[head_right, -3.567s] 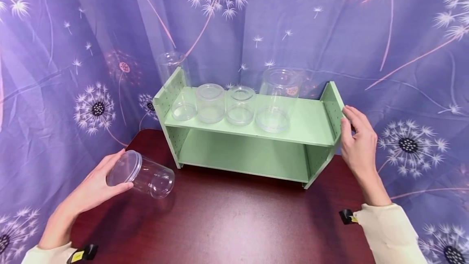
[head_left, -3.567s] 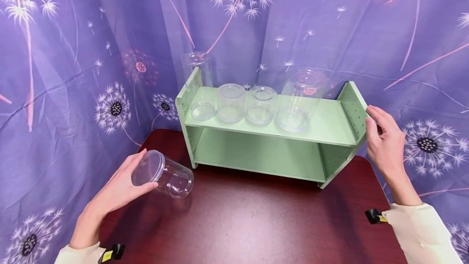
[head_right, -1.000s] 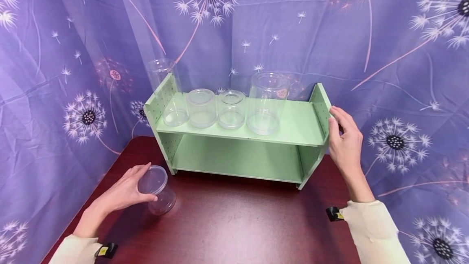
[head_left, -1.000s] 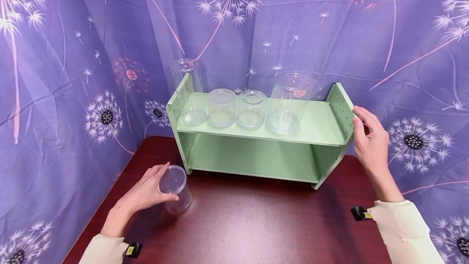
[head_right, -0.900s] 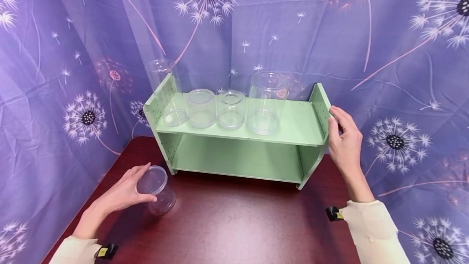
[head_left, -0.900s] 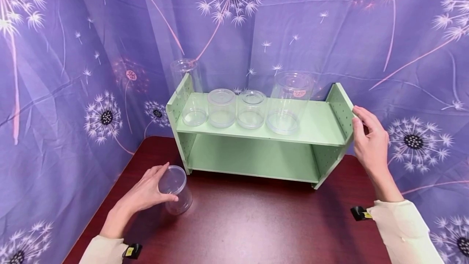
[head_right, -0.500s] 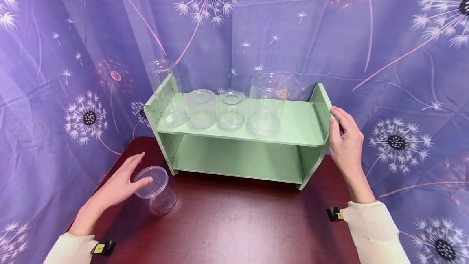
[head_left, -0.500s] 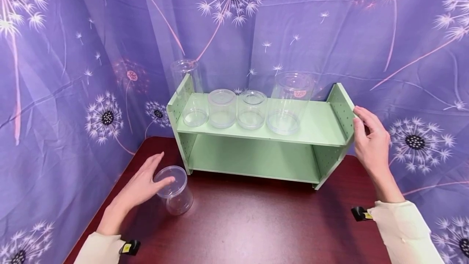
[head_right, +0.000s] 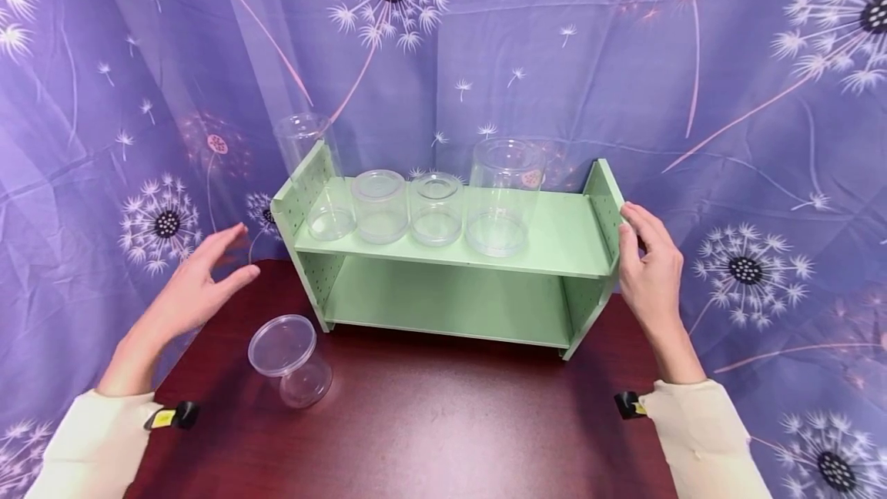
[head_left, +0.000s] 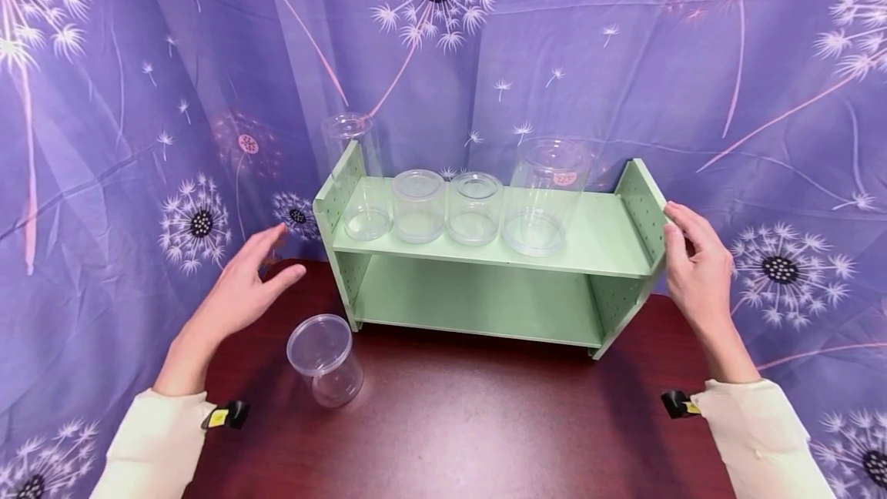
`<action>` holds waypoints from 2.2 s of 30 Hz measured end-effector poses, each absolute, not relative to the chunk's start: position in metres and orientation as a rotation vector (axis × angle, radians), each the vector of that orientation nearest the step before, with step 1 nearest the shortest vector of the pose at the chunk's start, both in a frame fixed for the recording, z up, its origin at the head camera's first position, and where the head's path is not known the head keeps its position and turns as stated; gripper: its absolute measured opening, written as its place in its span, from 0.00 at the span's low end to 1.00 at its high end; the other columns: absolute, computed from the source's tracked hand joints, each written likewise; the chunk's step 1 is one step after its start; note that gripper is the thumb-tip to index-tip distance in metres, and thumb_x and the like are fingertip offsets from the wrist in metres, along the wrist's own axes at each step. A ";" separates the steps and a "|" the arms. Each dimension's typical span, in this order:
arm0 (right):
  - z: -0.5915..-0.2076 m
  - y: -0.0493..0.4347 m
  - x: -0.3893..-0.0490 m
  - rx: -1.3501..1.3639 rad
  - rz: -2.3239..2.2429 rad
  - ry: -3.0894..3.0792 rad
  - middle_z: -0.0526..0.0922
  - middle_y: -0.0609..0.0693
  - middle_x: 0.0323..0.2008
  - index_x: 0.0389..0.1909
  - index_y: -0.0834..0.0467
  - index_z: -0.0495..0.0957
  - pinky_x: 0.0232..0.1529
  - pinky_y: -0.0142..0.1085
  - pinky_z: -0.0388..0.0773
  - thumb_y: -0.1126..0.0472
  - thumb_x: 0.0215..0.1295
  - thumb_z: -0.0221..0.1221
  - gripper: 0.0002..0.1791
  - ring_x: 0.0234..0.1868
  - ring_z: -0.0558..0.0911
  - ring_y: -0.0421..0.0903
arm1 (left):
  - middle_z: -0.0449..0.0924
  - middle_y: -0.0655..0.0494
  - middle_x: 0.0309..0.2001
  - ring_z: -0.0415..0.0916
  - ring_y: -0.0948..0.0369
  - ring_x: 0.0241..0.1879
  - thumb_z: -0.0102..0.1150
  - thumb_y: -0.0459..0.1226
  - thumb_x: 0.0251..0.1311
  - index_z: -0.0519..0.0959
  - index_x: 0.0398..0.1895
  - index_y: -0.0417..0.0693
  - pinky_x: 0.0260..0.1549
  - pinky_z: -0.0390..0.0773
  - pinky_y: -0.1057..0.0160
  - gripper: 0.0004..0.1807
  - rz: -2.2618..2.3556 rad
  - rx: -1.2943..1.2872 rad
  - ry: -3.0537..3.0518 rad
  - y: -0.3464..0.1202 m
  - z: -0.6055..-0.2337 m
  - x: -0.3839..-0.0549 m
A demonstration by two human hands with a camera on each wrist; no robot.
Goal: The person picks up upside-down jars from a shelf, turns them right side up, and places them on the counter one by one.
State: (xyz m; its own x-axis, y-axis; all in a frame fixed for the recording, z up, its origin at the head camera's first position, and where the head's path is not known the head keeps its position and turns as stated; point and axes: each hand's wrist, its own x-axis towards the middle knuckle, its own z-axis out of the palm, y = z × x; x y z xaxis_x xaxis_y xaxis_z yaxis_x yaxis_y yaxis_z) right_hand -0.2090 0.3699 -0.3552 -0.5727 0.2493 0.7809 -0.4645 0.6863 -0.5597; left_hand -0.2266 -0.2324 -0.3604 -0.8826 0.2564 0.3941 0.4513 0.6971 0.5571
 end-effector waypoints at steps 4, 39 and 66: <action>-0.355 0.370 -0.209 0.155 0.963 -1.957 0.84 0.57 0.59 0.58 0.64 0.84 0.54 0.18 0.72 0.68 0.75 0.57 0.16 0.57 0.78 0.27 | 0.65 0.34 0.71 0.73 0.32 0.60 0.63 0.44 0.72 0.56 0.81 0.40 0.58 0.72 0.33 0.41 -1.059 -0.545 -2.583 -0.230 -0.339 -0.238; -0.355 0.369 -0.210 0.139 0.979 -1.945 0.84 0.56 0.59 0.58 0.63 0.85 0.54 0.19 0.72 0.67 0.75 0.57 0.15 0.57 0.79 0.28 | 0.58 0.46 0.79 0.59 0.51 0.76 0.64 0.50 0.69 0.45 0.85 0.51 0.73 0.63 0.48 0.51 -1.582 -0.560 -2.530 -0.172 -0.259 -0.314; -0.357 0.368 -0.209 0.138 0.977 -1.934 0.84 0.55 0.59 0.57 0.63 0.85 0.54 0.19 0.72 0.66 0.75 0.58 0.15 0.57 0.79 0.28 | 0.76 0.42 0.66 0.73 0.53 0.67 0.69 0.48 0.66 0.56 0.81 0.46 0.67 0.71 0.55 0.47 -1.705 -0.508 -2.454 -0.149 -0.253 -0.329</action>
State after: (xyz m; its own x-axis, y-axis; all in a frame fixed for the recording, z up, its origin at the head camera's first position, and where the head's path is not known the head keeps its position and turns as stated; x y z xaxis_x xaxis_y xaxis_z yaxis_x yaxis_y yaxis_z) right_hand -0.2086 0.3681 -0.3568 -0.5589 0.2828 0.7795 -0.4594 0.6770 -0.5750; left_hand -0.3288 -0.1491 -0.2525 -0.9379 0.2086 0.2772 0.3326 0.3131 0.8896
